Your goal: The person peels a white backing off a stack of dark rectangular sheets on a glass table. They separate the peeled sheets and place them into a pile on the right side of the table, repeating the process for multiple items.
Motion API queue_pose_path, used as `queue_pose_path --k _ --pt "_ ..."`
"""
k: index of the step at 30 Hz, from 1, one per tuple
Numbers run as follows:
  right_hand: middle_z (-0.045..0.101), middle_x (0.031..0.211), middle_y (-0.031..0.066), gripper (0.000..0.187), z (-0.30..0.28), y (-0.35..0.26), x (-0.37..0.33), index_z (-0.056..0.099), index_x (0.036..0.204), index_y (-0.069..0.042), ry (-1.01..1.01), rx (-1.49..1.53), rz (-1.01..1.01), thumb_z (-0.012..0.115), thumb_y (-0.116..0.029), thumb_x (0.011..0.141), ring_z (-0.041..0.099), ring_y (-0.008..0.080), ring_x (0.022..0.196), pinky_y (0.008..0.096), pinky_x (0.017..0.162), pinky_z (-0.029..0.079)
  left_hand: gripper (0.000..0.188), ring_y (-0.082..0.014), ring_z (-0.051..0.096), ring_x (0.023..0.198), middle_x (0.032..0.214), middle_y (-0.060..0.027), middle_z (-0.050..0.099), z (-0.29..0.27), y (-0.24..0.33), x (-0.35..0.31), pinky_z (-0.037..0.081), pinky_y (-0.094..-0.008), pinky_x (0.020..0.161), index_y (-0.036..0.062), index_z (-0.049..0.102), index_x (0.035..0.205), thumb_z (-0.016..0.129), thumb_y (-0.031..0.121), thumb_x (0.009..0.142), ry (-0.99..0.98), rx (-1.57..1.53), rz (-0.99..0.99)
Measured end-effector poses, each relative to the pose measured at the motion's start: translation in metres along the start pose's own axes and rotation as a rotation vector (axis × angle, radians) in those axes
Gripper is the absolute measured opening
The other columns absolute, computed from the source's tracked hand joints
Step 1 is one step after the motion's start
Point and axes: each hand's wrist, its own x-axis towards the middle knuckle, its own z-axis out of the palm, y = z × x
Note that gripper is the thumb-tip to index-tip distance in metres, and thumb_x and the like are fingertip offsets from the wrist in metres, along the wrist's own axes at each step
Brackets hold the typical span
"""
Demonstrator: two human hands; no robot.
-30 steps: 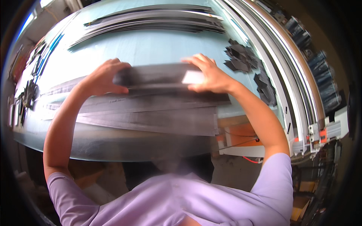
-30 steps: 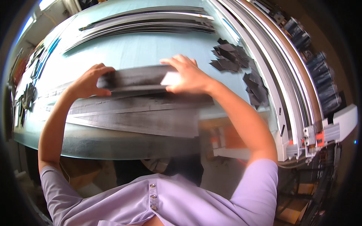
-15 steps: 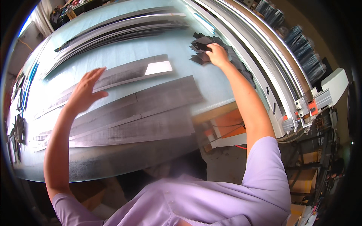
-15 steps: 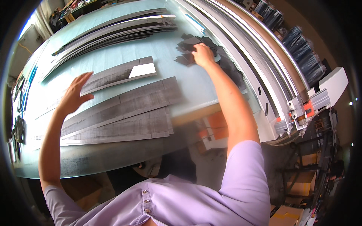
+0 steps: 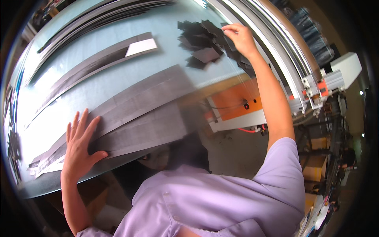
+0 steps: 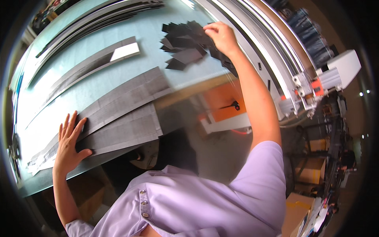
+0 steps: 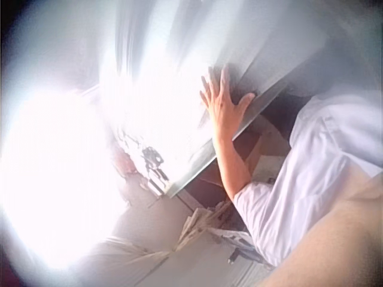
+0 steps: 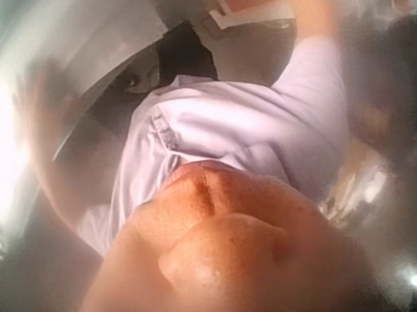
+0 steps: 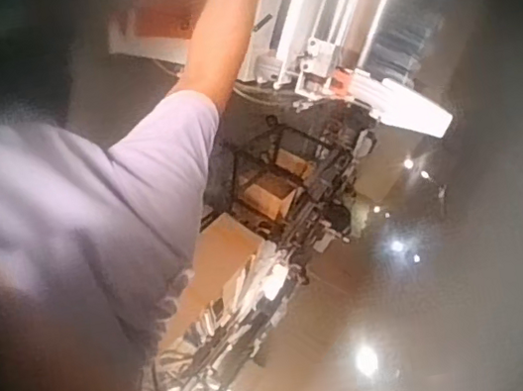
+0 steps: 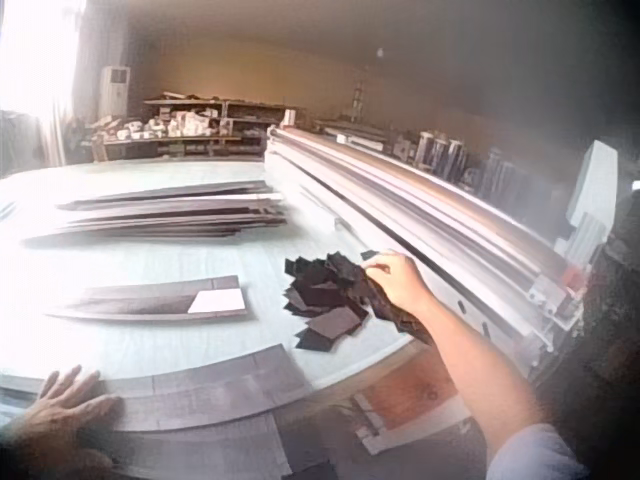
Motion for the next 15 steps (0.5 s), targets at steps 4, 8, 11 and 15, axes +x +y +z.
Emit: queue_pose_path --k 4,8,11,15 --pt "0.078 0.087 0.0089 0.019 -0.059 0.009 -0.024 0.080 0.103 -0.002 -0.045 -0.099 0.304 0.073 -0.016 0.093 0.073 0.0175 0.084 0.0308 0.077 0.055 0.098 -0.0386 0.024 0.160 0.170 -0.0119 0.035 0.010 0.017 -0.011 0.021 -0.0556 0.129 0.0172 0.053 0.155 0.090 0.033 0.066 0.236 -0.021 0.047" --pt "0.079 0.094 0.0118 0.021 -0.077 0.011 -0.072 0.080 0.104 -0.001 -0.105 -0.262 0.334 0.077 -0.016 0.089 0.075 0.0198 0.088 0.0324 0.082 0.057 0.088 -0.0414 0.037 0.153 0.160 -0.0124 0.050 0.025 0.057 -0.014 0.034 -0.0571 0.123 0.0137 0.060 0.148 0.090 0.021 0.065 0.331 -0.210 0.177" --pt "0.079 0.104 0.0159 0.027 -0.066 0.023 -0.102 0.080 0.106 -0.001 -0.050 -0.338 0.099 0.082 -0.017 0.084 0.076 0.0314 0.095 0.0375 0.088 0.058 0.075 -0.0429 0.042 0.148 0.154 -0.0134 0.054 0.037 0.082 -0.009 0.036 -0.0588 0.119 0.0067 0.064 0.139 0.087 0.026 0.070 0.349 -0.166 0.276" --pt "0.078 0.105 0.0158 0.031 -0.060 -0.002 -0.109 0.079 0.110 -0.003 -0.092 -0.356 0.366 0.082 -0.020 0.084 0.074 0.0329 0.102 0.0396 0.090 0.057 0.061 -0.0423 0.052 0.136 0.145 -0.0141 0.061 0.051 0.092 -0.004 0.038 -0.0567 0.117 0.0023 0.067 0.132 0.082 0.030 0.079 0.412 -0.202 0.258"
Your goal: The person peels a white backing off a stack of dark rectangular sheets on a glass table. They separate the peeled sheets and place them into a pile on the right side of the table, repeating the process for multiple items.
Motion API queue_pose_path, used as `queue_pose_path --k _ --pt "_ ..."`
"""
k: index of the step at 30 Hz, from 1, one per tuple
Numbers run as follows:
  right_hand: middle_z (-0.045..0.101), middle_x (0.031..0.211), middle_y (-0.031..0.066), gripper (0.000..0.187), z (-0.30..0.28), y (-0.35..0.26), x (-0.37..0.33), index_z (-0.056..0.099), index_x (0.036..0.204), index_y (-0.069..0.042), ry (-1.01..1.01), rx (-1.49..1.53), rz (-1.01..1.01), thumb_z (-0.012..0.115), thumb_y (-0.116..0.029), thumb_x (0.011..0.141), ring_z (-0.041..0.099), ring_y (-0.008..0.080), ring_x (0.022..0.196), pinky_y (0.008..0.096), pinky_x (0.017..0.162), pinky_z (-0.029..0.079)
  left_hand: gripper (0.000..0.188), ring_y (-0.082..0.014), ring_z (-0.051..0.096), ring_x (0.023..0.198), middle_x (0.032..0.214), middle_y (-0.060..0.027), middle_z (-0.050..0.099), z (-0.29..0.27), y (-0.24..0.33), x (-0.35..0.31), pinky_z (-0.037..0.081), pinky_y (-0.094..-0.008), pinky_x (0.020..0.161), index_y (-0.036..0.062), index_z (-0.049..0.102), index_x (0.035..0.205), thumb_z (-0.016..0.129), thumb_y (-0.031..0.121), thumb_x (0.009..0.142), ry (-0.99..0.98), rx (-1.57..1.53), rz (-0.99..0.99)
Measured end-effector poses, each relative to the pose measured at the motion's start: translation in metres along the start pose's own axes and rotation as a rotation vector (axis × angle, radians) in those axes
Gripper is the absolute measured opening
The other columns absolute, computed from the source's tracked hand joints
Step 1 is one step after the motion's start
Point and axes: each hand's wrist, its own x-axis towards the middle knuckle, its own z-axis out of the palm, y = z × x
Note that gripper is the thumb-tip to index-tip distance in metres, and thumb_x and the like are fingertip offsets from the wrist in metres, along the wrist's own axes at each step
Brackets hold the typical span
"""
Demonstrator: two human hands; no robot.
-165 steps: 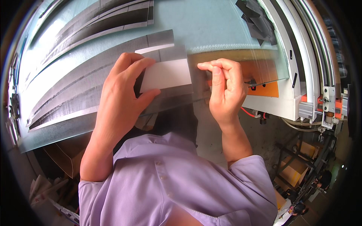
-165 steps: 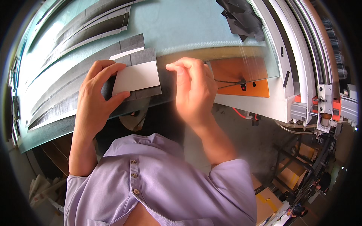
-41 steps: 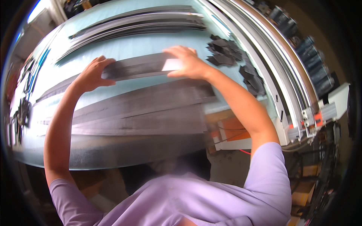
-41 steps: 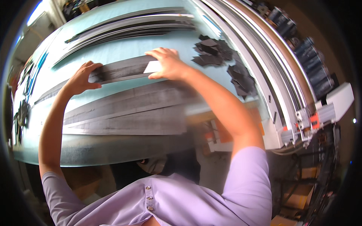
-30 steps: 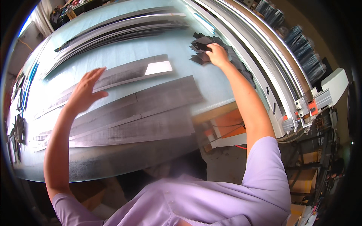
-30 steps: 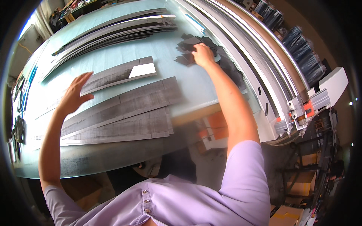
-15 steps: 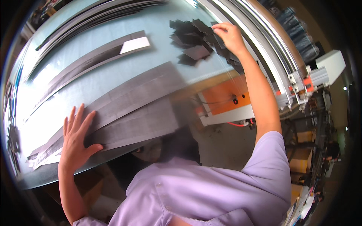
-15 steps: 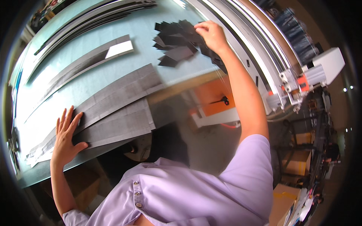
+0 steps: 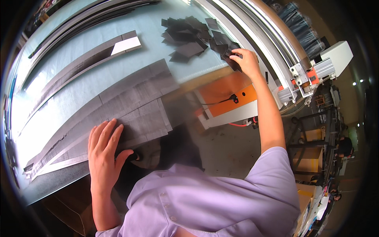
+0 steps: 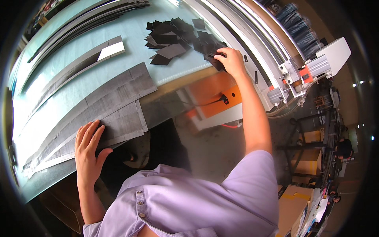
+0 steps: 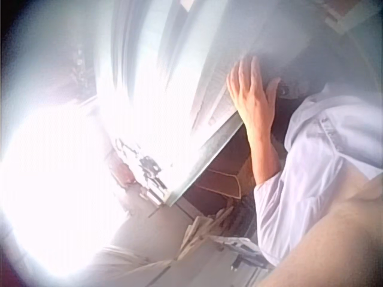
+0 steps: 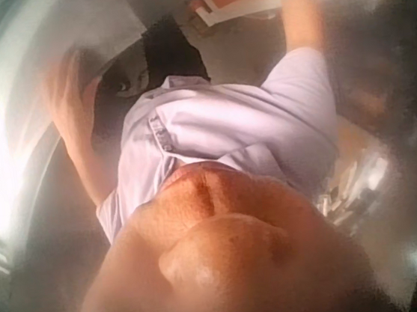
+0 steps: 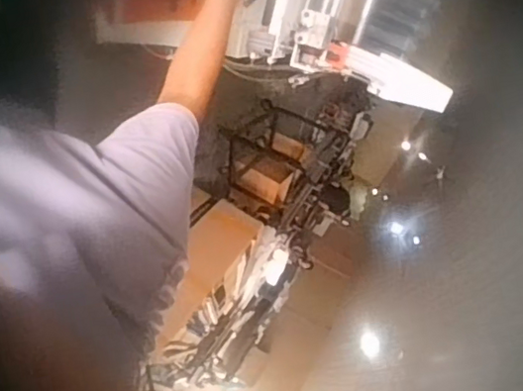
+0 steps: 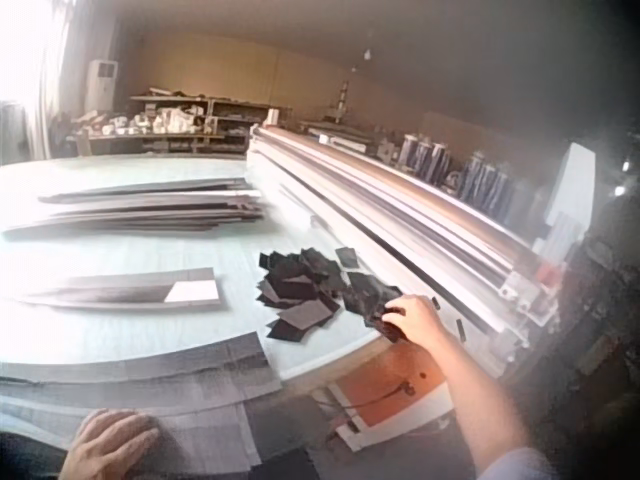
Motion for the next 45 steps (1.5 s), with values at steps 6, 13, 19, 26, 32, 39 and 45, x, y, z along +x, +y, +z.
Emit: queue_pose_path --k 6,13,19,26,32,39,45 --pt "0.072 0.085 0.0167 0.014 0.004 -0.039 -0.051 0.071 0.086 -0.001 0.115 -0.164 -0.331 0.069 -0.013 0.093 0.068 0.0372 0.084 0.0473 0.078 0.055 0.052 -0.0406 0.057 0.129 0.141 -0.0140 0.063 0.005 0.004 -0.001 0.046 -0.0506 0.108 -0.0003 0.069 0.125 0.082 0.024 0.080 0.053 -0.020 -0.029" --pt "0.073 0.099 0.0135 0.011 0.029 -0.119 -0.113 0.072 0.096 0.001 0.237 -0.117 -0.381 0.075 -0.003 0.087 0.068 0.0334 0.089 0.0425 0.080 0.056 0.054 -0.0395 0.056 0.132 0.144 -0.0122 0.063 0.003 0.004 0.003 0.046 -0.0493 0.109 0.0016 0.068 0.129 0.082 0.022 0.081 0.019 -0.029 -0.073" --pt "0.063 0.089 0.0055 0.012 0.025 -0.123 -0.096 0.068 0.098 0.001 0.320 0.405 0.044 0.074 -0.002 0.089 0.058 0.0177 0.072 0.0335 0.067 0.048 0.057 -0.0397 0.056 0.132 0.143 -0.0130 0.063 0.004 0.000 0.005 0.046 -0.0486 0.109 0.0018 0.068 0.129 0.082 0.030 0.082 0.002 -0.054 -0.050" --pt "0.063 0.094 0.0051 0.014 0.012 -0.207 -0.129 0.068 0.101 0.002 0.224 0.834 -0.328 0.073 0.006 0.088 0.060 0.0149 0.087 0.0279 0.082 0.050 0.062 -0.0377 0.063 0.120 0.130 -0.0174 0.067 0.008 0.009 0.002 0.049 -0.0463 0.102 0.0013 0.070 0.127 0.084 0.040 0.081 0.297 -0.153 0.063" --pt "0.069 0.104 0.0054 0.045 0.025 -0.263 -0.174 0.067 0.132 0.000 -0.531 1.160 -0.043 0.067 0.014 0.089 0.064 0.0094 0.095 0.0251 0.083 0.053 0.067 -0.0350 0.067 0.105 0.127 -0.0179 0.067 0.009 0.028 0.013 0.055 -0.0463 0.092 -0.0003 0.069 0.128 0.087 0.022 0.067 0.268 -0.288 0.300" --pt "0.070 0.098 0.0072 0.044 0.028 -0.268 -0.165 0.067 0.131 -0.002 -0.576 1.157 -0.098 0.072 0.010 0.089 0.066 0.0112 0.089 0.0279 0.079 0.055 0.070 -0.0331 0.068 0.098 0.113 -0.0145 0.069 0.013 0.023 0.015 0.057 -0.0431 0.083 0.0005 0.071 0.126 0.091 0.030 0.066 0.263 -0.291 0.218" --pt "0.073 0.117 0.0133 0.041 0.038 -0.252 -0.135 0.067 0.131 -0.001 -0.302 0.915 -0.287 0.070 0.006 0.090 0.074 0.0214 0.101 0.0316 0.082 0.058 0.068 -0.0329 0.067 0.096 0.112 -0.0125 0.068 0.010 0.012 0.010 0.056 -0.0417 0.084 0.0015 0.070 0.123 0.091 0.024 0.063 0.251 -0.296 0.154"
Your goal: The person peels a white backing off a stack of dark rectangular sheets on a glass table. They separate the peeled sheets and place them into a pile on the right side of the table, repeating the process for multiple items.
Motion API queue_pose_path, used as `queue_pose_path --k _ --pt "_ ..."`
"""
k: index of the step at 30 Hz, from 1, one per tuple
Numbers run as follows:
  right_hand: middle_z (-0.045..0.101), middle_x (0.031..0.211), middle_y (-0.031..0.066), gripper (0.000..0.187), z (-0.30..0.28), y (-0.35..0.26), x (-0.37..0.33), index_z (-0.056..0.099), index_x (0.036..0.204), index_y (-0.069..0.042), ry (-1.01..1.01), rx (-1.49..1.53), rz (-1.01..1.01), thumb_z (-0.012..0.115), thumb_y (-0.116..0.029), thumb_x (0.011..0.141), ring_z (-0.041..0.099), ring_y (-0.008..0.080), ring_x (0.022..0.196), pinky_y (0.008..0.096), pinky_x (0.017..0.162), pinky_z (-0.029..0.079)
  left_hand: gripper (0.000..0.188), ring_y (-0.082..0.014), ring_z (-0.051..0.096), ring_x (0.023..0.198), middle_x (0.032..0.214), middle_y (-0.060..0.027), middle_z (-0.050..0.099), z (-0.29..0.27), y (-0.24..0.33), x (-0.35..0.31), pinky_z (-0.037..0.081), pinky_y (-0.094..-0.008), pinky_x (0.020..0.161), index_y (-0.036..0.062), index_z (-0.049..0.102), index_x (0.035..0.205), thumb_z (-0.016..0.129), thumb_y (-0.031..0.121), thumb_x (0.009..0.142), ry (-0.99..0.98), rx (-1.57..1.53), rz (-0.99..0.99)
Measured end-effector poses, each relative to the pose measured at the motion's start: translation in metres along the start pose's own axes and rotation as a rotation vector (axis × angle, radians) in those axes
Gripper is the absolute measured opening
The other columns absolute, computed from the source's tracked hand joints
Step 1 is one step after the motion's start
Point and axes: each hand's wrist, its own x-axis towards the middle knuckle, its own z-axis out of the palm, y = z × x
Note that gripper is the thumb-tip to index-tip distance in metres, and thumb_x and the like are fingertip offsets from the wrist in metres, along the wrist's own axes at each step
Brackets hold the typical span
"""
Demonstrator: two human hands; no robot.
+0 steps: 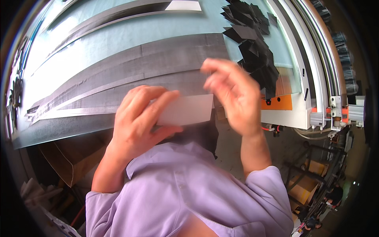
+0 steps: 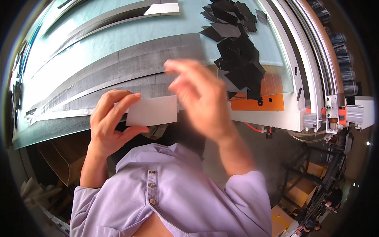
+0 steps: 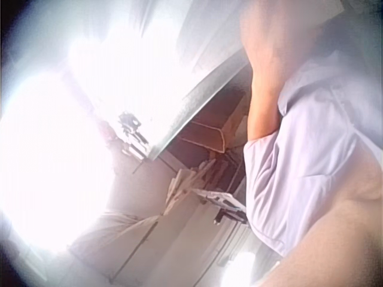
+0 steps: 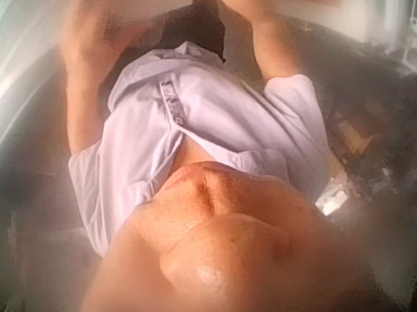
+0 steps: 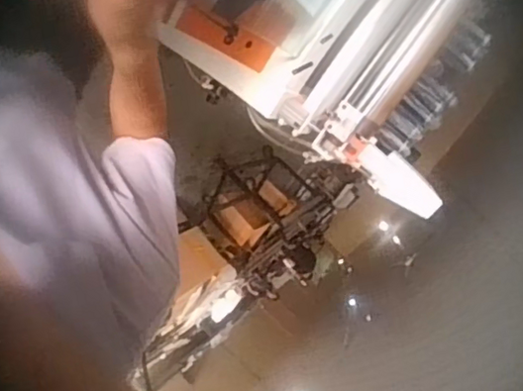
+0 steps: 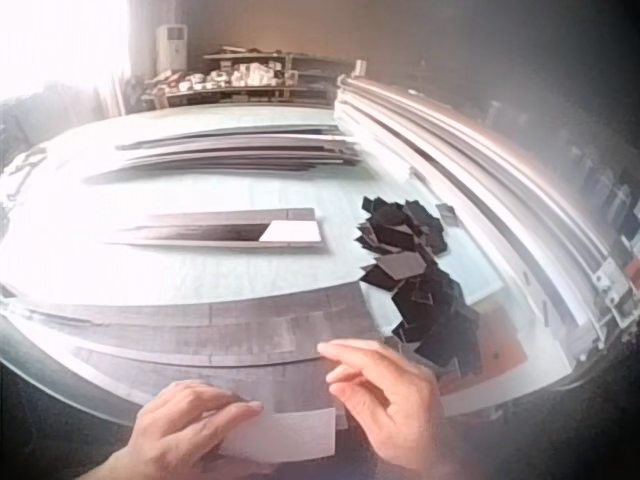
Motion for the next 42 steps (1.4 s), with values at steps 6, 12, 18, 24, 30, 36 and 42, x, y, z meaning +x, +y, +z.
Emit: queue_pose_path --k 6,12,18,24,30,36,42 --pt "0.076 0.114 0.0148 0.034 -0.043 0.049 0.048 0.073 0.117 -0.001 -0.098 -1.006 -0.509 0.066 0.005 0.084 0.071 0.0312 0.111 0.0418 0.100 0.055 0.067 -0.0322 0.070 0.099 0.112 -0.0114 0.074 -0.005 0.000 -0.008 0.057 -0.0403 0.085 0.0027 0.067 0.124 0.092 0.026 0.067 -0.100 0.034 -0.078" --pt "0.077 0.099 0.0146 0.026 -0.040 0.013 0.042 0.076 0.102 0.004 0.190 -0.938 -0.738 0.068 0.010 0.077 0.076 0.0323 0.097 0.0375 0.084 0.064 0.066 -0.0330 0.070 0.100 0.112 -0.0113 0.074 -0.005 0.000 -0.015 0.058 -0.0413 0.086 0.0036 0.067 0.126 0.092 0.024 0.068 -0.117 0.046 -0.109" --pt "0.078 0.104 0.0168 0.025 -0.035 0.014 0.022 0.076 0.107 0.006 0.434 -0.896 -0.564 0.064 0.018 0.088 0.077 0.0302 0.099 0.0372 0.089 0.062 0.066 -0.0357 0.067 0.106 0.113 -0.0130 0.072 -0.003 0.001 -0.021 0.056 -0.0442 0.092 0.0024 0.068 0.124 0.092 0.021 0.065 -0.129 -0.016 -0.098" --pt "0.079 0.109 0.0152 0.026 -0.050 0.017 0.025 0.076 0.115 0.004 0.425 -0.913 -0.483 0.065 0.015 0.094 0.076 0.0284 0.100 0.0354 0.089 0.061 0.071 -0.0354 0.061 0.115 0.121 -0.0148 0.066 0.001 -0.005 -0.029 0.052 -0.0451 0.098 0.0019 0.060 0.135 0.087 0.023 0.073 -0.118 -0.049 -0.026" --pt "0.079 0.109 0.0136 0.023 -0.048 0.020 0.008 0.075 0.117 0.005 0.459 -0.921 -0.350 0.064 0.010 0.098 0.077 0.0280 0.096 0.0349 0.086 0.062 0.064 -0.0299 0.061 0.114 0.113 -0.0101 0.065 0.005 -0.005 -0.031 0.052 -0.0390 0.097 0.0006 0.061 0.128 0.088 0.020 0.073 -0.078 -0.098 -0.022" --pt "0.077 0.108 0.0192 0.023 -0.011 0.012 -0.014 0.073 0.114 0.009 0.245 -0.782 -0.510 0.059 0.014 0.096 0.076 0.0359 0.098 0.0411 0.086 0.064 0.068 -0.0314 0.061 0.108 0.112 -0.0119 0.066 0.005 -0.006 -0.035 0.054 -0.0410 0.092 -0.0001 0.060 0.128 0.090 0.019 0.070 -0.005 -0.179 0.061" --pt "0.072 0.123 0.0215 0.022 0.016 0.007 -0.046 0.072 0.114 0.006 -0.077 -0.693 -0.424 0.067 0.000 0.093 0.067 0.0416 0.115 0.0507 0.100 0.054 0.070 -0.0325 0.063 0.080 0.090 -0.0108 0.065 -0.005 0.005 -0.050 0.053 -0.0430 0.070 0.0001 0.059 0.130 0.091 0.027 0.073 -0.017 -0.353 0.103"
